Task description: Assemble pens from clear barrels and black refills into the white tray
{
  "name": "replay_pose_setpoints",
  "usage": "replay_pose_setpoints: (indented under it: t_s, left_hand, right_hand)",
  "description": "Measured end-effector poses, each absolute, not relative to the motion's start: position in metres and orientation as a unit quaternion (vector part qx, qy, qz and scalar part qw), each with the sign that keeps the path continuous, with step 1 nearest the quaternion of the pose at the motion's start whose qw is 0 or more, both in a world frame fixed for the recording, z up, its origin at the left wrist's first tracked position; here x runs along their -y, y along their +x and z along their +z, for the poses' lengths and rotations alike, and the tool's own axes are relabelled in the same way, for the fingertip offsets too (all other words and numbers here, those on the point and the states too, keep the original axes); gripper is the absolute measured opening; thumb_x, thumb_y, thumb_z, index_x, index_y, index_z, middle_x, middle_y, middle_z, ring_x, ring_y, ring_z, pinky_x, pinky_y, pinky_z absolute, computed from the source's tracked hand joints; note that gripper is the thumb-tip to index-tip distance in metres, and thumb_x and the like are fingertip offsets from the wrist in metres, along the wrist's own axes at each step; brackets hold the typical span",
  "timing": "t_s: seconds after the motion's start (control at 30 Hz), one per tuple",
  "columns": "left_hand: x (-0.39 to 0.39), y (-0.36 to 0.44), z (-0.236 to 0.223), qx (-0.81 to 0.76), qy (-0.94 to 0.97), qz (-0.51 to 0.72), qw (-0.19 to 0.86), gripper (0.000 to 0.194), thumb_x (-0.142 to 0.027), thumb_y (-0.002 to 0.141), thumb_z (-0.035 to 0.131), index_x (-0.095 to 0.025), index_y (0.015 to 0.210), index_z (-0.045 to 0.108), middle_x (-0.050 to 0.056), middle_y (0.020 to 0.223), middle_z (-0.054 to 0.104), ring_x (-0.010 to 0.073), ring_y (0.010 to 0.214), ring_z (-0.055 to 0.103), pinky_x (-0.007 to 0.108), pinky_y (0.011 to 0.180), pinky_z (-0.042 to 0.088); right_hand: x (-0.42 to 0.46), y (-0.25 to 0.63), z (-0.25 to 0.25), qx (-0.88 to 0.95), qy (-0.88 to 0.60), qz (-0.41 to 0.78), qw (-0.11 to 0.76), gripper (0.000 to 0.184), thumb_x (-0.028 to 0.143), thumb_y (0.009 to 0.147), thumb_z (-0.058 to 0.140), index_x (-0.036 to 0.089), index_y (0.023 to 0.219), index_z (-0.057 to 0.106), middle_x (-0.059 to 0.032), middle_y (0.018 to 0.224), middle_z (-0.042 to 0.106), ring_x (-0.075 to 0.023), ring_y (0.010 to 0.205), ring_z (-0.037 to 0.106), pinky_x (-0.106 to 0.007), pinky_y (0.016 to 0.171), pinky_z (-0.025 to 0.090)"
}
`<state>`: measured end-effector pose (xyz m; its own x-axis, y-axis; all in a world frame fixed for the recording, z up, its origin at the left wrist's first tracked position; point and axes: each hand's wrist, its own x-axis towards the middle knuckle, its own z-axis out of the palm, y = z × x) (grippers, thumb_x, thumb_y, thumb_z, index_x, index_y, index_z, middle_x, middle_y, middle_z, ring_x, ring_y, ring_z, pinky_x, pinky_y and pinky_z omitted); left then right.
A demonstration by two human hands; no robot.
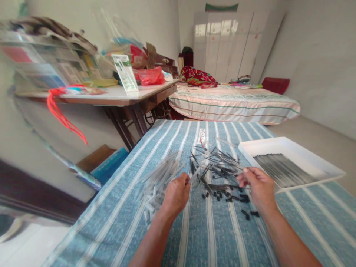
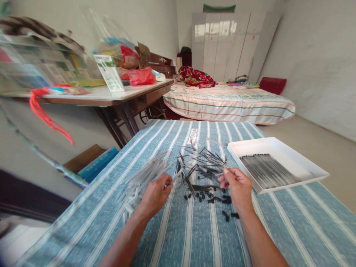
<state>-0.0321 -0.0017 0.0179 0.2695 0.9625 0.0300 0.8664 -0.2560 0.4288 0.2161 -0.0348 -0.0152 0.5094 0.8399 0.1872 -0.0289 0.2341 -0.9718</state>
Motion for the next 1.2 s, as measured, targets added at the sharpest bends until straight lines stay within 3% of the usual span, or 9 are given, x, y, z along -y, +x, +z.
replay_pose_setpoints:
  t_s: [0.2,0.5,0.73,0.9,1.2]
  left_hand:
    - [0.009,-0.027,0.009,-0.469,0.835,0.214,0.195,0.022,-0.016,0.079,0.044,-0.019,0.092,0.061,0.004,0.088,0.067,0.0170,0.084,0.062,0.024,0.074,0.043]
    - [0.012,-0.029,0.008,-0.441,0.845,0.219,0.207,0.024,-0.015,0.079,0.045,-0.020,0.094,0.063,0.004,0.087,0.066,0.0170,0.084,0.060,0.024,0.074,0.042]
    - [0.014,-0.026,0.009,-0.441,0.853,0.196,0.196,0.023,-0.015,0.080,0.046,-0.021,0.093,0.063,0.003,0.082,0.065,0.0165,0.078,0.060,0.023,0.070,0.042]
    - [0.016,-0.027,0.013,-0.446,0.857,0.176,0.191,0.018,-0.018,0.080,0.046,-0.021,0.082,0.064,0.003,0.077,0.065,0.0170,0.077,0.060,0.023,0.069,0.041]
    - [0.022,-0.020,0.024,-0.426,0.845,0.150,0.287,0.016,-0.016,0.076,0.047,-0.017,0.072,0.062,-0.001,0.064,0.058,0.0131,0.063,0.054,0.021,0.057,0.034]
  right_hand:
    - [0.035,0.220,-0.006,0.323,-0.453,0.390,0.734,0.024,0.036,0.070,0.068,0.014,0.066,0.059,-0.0038,0.057,0.067,-0.0104,0.037,0.053,-0.021,0.039,0.041]
    - [0.035,0.222,-0.008,0.319,-0.443,0.392,0.740,0.022,0.033,0.070,0.068,0.014,0.065,0.059,-0.0034,0.056,0.067,-0.0101,0.037,0.053,-0.021,0.039,0.042]
    - [0.034,0.220,-0.010,0.334,-0.467,0.388,0.721,0.023,0.035,0.070,0.068,0.014,0.066,0.059,-0.0026,0.055,0.066,-0.0106,0.037,0.053,-0.022,0.040,0.042]
    - [0.035,0.217,-0.009,0.360,-0.474,0.379,0.709,0.023,0.035,0.071,0.067,0.014,0.066,0.059,-0.0026,0.055,0.065,-0.0102,0.037,0.053,-0.021,0.040,0.042]
    - [0.041,0.202,-0.008,0.421,-0.490,0.416,0.639,0.025,0.035,0.075,0.064,0.015,0.062,0.058,0.0015,0.047,0.060,-0.0063,0.032,0.045,-0.017,0.035,0.034]
